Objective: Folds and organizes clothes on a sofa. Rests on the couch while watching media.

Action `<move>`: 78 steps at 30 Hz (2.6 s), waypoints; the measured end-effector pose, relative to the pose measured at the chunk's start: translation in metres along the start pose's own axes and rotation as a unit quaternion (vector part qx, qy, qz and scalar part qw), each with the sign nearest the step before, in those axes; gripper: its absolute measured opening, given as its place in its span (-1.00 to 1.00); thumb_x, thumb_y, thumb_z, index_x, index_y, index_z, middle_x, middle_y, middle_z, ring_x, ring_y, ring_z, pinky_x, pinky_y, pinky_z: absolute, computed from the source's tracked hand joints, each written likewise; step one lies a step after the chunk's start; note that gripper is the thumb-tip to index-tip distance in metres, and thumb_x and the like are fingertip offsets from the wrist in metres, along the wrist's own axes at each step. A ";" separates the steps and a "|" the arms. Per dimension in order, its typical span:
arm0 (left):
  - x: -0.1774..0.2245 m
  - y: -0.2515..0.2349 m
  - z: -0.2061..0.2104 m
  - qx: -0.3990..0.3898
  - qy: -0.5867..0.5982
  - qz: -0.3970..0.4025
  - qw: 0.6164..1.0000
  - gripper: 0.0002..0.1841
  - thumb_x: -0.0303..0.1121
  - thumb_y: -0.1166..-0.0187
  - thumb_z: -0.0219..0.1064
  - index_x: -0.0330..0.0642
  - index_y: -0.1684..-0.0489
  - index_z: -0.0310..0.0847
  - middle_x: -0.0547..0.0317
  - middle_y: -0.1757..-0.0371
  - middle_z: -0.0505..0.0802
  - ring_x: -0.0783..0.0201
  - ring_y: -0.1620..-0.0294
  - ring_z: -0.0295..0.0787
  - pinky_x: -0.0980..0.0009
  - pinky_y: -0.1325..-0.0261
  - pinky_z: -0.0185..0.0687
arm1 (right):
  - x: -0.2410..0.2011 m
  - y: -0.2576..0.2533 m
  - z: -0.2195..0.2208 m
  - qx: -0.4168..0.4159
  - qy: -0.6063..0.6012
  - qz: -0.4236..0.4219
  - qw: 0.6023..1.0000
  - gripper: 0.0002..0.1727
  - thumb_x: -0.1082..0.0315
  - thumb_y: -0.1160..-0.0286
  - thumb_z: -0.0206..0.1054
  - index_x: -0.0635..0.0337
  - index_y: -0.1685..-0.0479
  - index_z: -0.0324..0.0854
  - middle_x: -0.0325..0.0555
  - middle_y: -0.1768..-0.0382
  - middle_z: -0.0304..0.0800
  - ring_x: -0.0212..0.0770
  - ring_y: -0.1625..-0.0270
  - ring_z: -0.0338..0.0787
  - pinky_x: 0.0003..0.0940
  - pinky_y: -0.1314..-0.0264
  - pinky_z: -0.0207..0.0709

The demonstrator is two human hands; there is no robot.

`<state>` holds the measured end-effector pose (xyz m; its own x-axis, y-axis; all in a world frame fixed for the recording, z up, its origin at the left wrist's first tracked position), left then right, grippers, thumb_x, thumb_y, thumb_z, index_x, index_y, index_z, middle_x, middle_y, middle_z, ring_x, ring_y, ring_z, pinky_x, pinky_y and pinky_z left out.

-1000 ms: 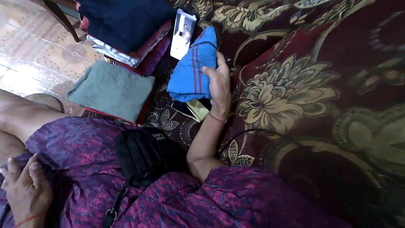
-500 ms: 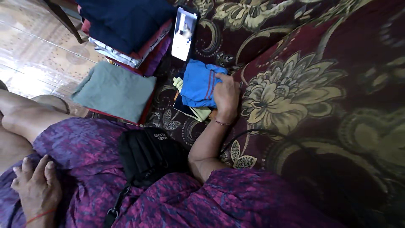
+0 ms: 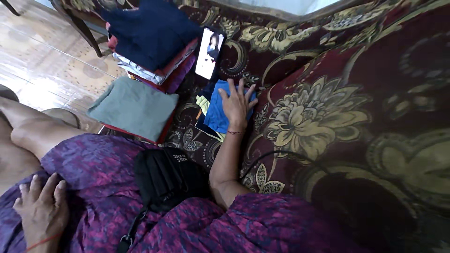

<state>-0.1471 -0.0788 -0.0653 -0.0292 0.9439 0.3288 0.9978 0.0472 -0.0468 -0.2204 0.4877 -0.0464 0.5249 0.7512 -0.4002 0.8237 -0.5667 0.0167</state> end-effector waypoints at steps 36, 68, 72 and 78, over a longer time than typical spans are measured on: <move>-0.008 0.004 0.008 -0.018 -0.012 0.003 1.000 -0.21 0.16 -0.78 -0.17 -0.40 -0.64 0.40 -0.39 -0.69 0.45 -0.53 -0.78 0.09 -0.43 -0.76 -0.32 | -0.004 -0.003 0.004 0.022 0.024 0.051 0.998 -0.33 -0.20 -0.84 -0.16 -0.17 -0.84 0.24 0.09 -0.85 0.12 0.39 -0.91 -0.29 0.65 -0.69 -0.60; -0.023 0.003 0.015 -0.018 -0.012 0.004 1.000 -0.21 0.20 -0.76 -0.12 -0.35 -0.66 0.41 -0.32 -0.68 0.48 -0.47 -0.78 0.12 -0.41 -0.77 -0.30 | -0.011 -0.013 0.032 0.007 0.021 0.016 1.000 -0.33 -0.18 -0.83 -0.08 0.03 -0.67 0.47 0.13 -0.71 0.41 0.28 -0.83 0.17 0.46 -0.80 -0.30; -0.011 0.003 0.009 -0.024 -0.009 -0.005 1.000 -0.22 0.18 -0.75 -0.12 -0.36 -0.66 0.41 -0.34 -0.69 0.47 -0.50 -0.78 0.10 -0.41 -0.77 -0.32 | -0.012 -0.013 0.031 -0.004 0.022 0.017 1.000 -0.34 -0.18 -0.83 -0.08 0.03 -0.67 0.47 0.11 -0.70 0.42 0.26 -0.83 0.17 0.46 -0.80 -0.31; -0.014 0.002 0.011 -0.025 -0.007 -0.001 1.000 -0.20 0.20 -0.74 -0.12 -0.37 -0.65 0.41 -0.35 -0.69 0.47 -0.51 -0.78 0.10 -0.42 -0.76 -0.33 | -0.013 -0.014 0.033 0.001 0.025 0.010 1.000 -0.35 -0.17 -0.83 -0.07 0.01 -0.67 0.48 0.09 -0.69 0.45 0.28 -0.82 0.19 0.47 -0.80 -0.33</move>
<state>-0.1449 -0.0885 -0.0803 -0.0318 0.9482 0.3162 0.9994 0.0334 0.0004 -0.2457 0.4749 -0.0720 0.5522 0.7554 -0.3528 0.8122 -0.5829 0.0232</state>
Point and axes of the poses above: each hand's wrist, its own y-axis away from the middle knuckle, its own z-axis out of the palm, x = y × z, the point moved 9 cm from there along -y, towards the middle knuckle
